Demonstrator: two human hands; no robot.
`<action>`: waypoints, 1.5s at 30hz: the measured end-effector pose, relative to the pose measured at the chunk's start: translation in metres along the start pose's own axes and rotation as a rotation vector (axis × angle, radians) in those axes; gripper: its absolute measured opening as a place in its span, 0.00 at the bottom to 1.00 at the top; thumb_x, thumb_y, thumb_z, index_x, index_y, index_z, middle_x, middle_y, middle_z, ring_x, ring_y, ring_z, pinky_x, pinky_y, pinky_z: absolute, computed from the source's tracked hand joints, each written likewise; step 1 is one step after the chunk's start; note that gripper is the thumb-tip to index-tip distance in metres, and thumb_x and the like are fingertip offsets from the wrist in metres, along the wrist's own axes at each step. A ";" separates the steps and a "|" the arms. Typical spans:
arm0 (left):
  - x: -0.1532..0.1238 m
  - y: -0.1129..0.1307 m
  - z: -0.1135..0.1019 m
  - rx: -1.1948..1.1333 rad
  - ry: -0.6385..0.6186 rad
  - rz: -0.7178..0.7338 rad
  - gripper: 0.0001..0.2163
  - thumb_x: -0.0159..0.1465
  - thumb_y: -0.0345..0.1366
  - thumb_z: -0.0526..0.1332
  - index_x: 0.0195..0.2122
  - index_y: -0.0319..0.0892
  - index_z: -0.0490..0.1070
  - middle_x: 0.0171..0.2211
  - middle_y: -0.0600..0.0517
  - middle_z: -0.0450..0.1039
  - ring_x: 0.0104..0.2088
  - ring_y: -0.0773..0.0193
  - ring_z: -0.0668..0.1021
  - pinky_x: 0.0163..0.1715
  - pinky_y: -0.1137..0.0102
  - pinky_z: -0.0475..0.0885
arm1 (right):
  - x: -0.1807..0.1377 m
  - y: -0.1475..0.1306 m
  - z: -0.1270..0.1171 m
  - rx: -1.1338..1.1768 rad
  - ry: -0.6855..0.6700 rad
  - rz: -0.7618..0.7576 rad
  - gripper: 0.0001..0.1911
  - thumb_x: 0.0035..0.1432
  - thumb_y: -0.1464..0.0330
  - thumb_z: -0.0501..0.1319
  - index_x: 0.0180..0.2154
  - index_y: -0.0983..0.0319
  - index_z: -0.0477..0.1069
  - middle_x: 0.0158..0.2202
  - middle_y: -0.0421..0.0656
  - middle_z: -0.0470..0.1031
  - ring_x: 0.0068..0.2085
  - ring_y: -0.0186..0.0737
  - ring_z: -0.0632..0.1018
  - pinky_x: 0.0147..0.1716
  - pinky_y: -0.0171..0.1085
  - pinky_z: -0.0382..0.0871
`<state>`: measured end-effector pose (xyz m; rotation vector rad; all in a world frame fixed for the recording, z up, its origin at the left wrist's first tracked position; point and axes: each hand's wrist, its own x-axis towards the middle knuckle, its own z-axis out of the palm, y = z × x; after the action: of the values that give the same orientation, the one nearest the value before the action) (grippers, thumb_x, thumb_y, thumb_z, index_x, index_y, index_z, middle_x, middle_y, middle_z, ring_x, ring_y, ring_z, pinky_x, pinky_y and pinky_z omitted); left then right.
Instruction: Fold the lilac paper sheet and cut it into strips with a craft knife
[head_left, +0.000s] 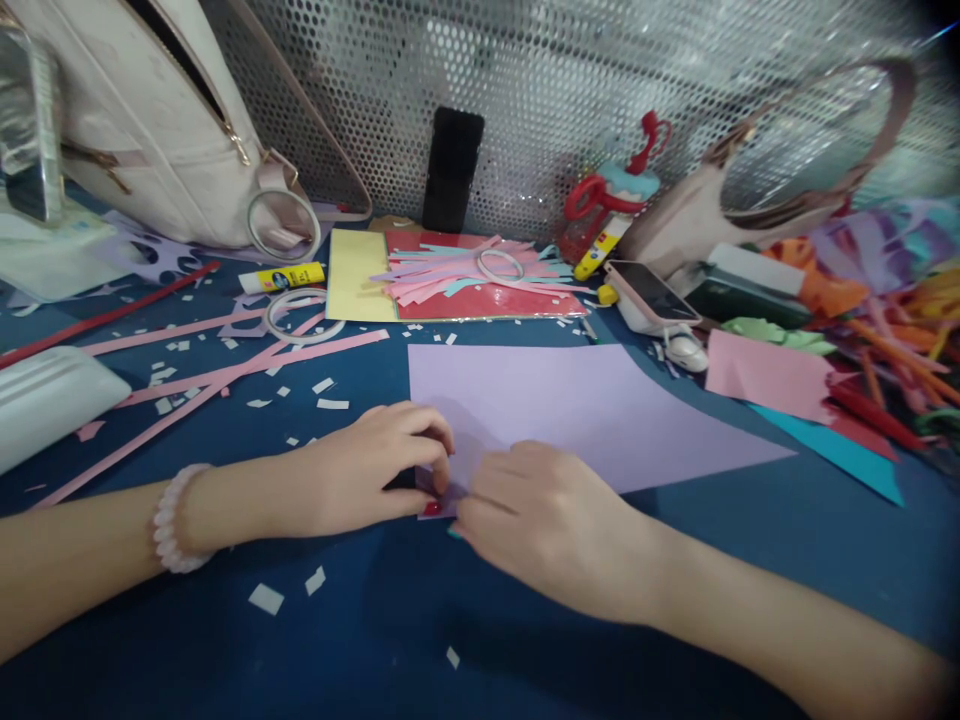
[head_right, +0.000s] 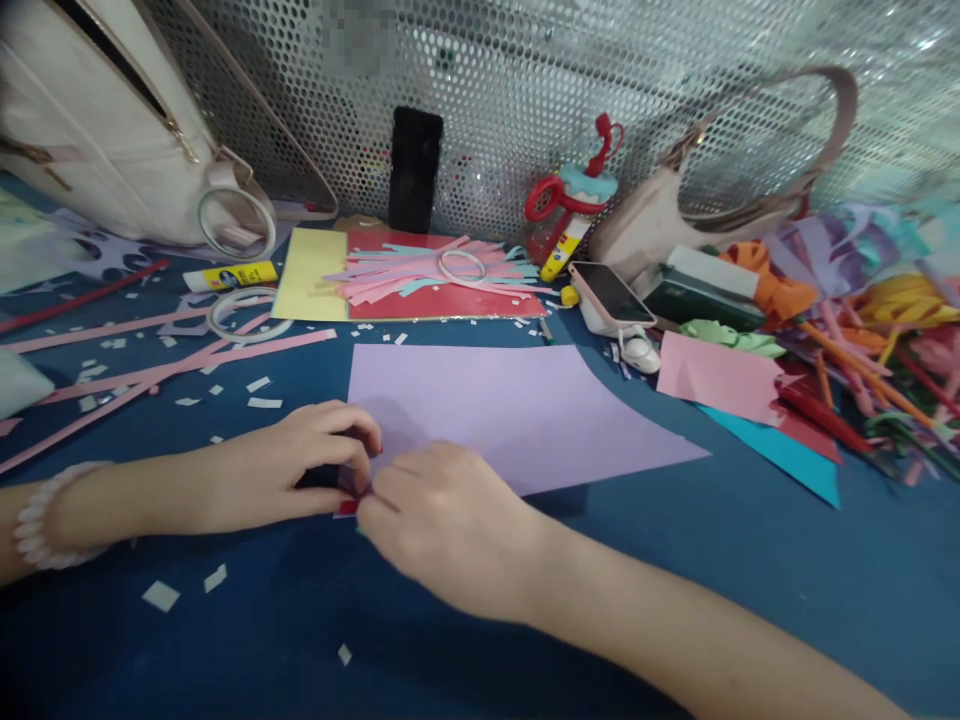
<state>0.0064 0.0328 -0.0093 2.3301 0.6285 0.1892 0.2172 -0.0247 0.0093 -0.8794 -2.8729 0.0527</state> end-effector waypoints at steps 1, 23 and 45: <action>0.000 0.000 0.000 0.001 0.004 0.004 0.03 0.64 0.30 0.60 0.37 0.45 0.71 0.50 0.53 0.66 0.52 0.60 0.67 0.54 0.64 0.60 | -0.002 -0.004 0.000 -0.030 0.021 -0.058 0.14 0.64 0.74 0.52 0.28 0.63 0.73 0.24 0.41 0.71 0.26 0.37 0.69 0.24 0.40 0.52; -0.001 0.001 -0.001 -0.002 -0.010 0.017 0.03 0.64 0.29 0.60 0.36 0.44 0.70 0.49 0.53 0.65 0.52 0.61 0.67 0.54 0.65 0.58 | -0.011 -0.012 -0.003 0.175 -0.124 0.141 0.18 0.56 0.75 0.52 0.41 0.61 0.78 0.24 0.40 0.73 0.26 0.38 0.71 0.27 0.40 0.56; -0.002 -0.002 0.001 0.026 -0.005 0.029 0.06 0.62 0.27 0.59 0.37 0.43 0.62 0.46 0.52 0.66 0.46 0.60 0.67 0.48 0.66 0.60 | 0.023 0.025 -0.018 0.256 -0.403 0.257 0.15 0.57 0.58 0.64 0.27 0.62 0.69 0.30 0.39 0.73 0.31 0.37 0.71 0.29 0.35 0.57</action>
<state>0.0048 0.0323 -0.0112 2.3651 0.5976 0.1891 0.2147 0.0083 0.0283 -1.3007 -2.9786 0.6803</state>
